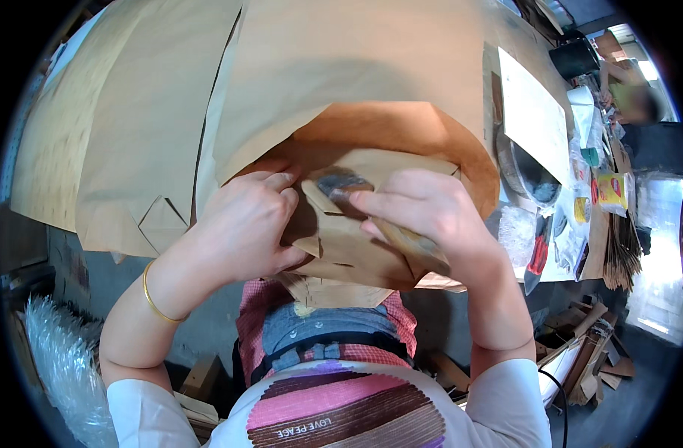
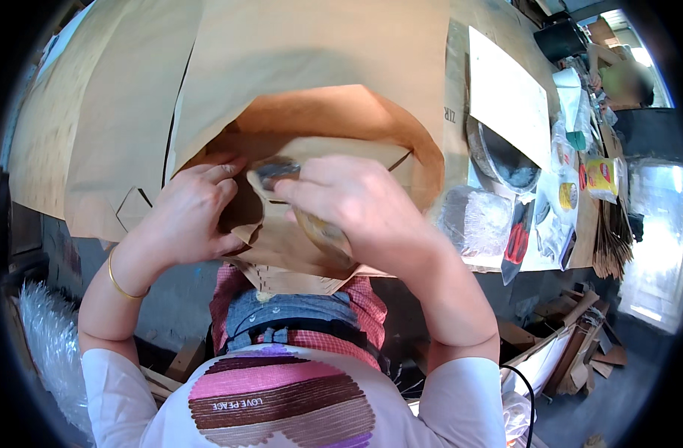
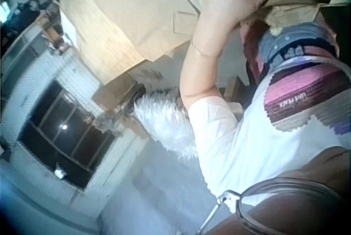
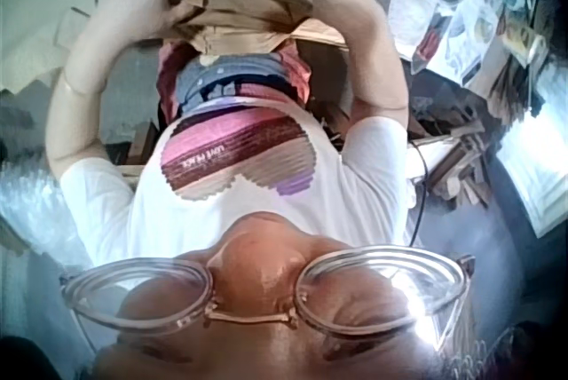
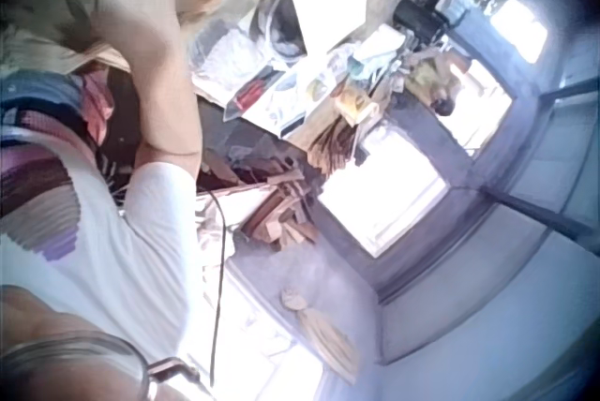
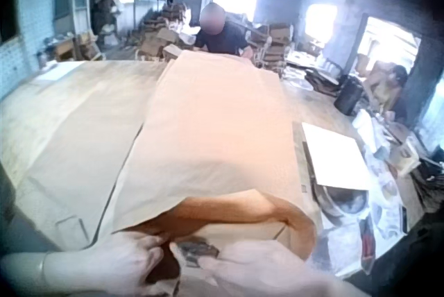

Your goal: The person folds the flaps of a flat brown paper package, applies glue to the flaps using a brush, and presses them down to seal the package. This process is repeated for multiple packages in a workshop setting.

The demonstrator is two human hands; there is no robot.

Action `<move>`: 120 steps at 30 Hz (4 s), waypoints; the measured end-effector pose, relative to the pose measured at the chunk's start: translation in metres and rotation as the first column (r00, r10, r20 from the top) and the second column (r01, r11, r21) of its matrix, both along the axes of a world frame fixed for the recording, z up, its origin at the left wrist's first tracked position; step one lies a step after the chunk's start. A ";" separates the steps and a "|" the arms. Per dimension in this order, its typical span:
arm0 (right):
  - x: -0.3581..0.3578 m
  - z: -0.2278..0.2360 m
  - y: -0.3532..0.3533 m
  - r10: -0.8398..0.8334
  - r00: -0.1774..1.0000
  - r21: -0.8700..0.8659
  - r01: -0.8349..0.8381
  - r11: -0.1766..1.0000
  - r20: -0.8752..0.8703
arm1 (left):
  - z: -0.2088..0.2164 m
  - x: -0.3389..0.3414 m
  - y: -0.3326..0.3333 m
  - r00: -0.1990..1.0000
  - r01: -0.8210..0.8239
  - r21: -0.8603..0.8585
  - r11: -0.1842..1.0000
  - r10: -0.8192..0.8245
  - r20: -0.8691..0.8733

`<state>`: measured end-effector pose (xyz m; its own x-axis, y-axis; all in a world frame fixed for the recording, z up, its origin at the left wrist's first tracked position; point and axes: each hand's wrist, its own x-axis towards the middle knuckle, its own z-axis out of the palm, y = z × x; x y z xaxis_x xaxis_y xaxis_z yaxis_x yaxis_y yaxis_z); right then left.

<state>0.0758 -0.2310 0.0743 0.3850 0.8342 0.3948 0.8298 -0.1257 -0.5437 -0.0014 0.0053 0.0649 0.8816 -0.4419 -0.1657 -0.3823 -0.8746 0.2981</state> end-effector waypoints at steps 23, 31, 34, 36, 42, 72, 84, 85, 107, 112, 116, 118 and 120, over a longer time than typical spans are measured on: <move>-0.055 -0.028 0.042 -0.421 0.542 0.065 0.665 0.744 -0.727 | -0.036 0.041 -0.009 0.872 -0.466 -0.276 0.840 0.489 0.016; -0.053 -0.022 -0.032 -0.732 0.631 -0.017 0.754 0.656 -0.255 | -0.037 0.040 -0.022 0.843 -0.499 -0.176 0.848 0.523 0.128; -0.053 -0.021 -0.047 -0.768 0.635 -0.122 0.758 0.641 -0.087 | -0.033 0.039 -0.033 0.864 -0.441 -0.117 0.890 0.456 0.212; -0.048 -0.005 -0.049 -0.630 0.767 0.015 0.636 0.772 -0.122 | -0.032 0.039 -0.039 0.887 -0.359 -0.006 0.933 0.343 0.310; 0.009 -0.067 -0.057 -0.053 0.545 0.522 0.823 0.226 -0.837 | -0.027 0.040 -0.054 0.893 -0.293 0.174 0.940 0.204 0.401; 0.044 -0.111 -0.001 0.742 0.121 0.606 0.670 0.430 -0.660 | -0.075 0.005 -0.009 0.849 -0.346 0.029 0.938 0.300 0.435; -0.072 -0.037 -0.098 -0.134 0.789 0.095 0.236 0.967 -0.599 | -0.073 0.006 -0.002 0.930 -0.086 0.033 0.996 0.069 0.361; -0.070 -0.021 -0.099 -0.183 0.937 0.033 0.202 0.979 -0.299 | -0.073 0.005 -0.001 0.928 -0.086 0.046 0.995 0.063 0.368; -0.071 -0.021 0.000 0.099 0.992 0.070 -0.094 0.993 -0.078 | -0.084 0.030 0.025 0.983 0.011 -0.451 0.892 0.073 0.168; -0.078 -0.043 0.005 0.137 0.989 -0.132 -0.144 0.981 -0.062 | -0.094 0.022 0.011 0.862 0.084 -0.302 0.950 0.082 0.500; -0.101 -0.049 -0.016 0.133 0.984 -0.217 -0.157 0.964 -0.121 | -0.105 0.019 0.008 0.824 0.051 -0.287 0.957 0.122 0.553; -0.109 -0.050 -0.024 0.116 0.984 -0.217 -0.143 0.966 -0.133 | -0.105 0.019 0.009 0.821 0.051 -0.293 0.955 0.127 0.556; -0.115 -0.051 -0.031 0.086 0.987 -0.200 -0.113 0.973 -0.138 | -0.103 0.019 0.007 0.819 0.044 -0.274 0.961 0.122 0.560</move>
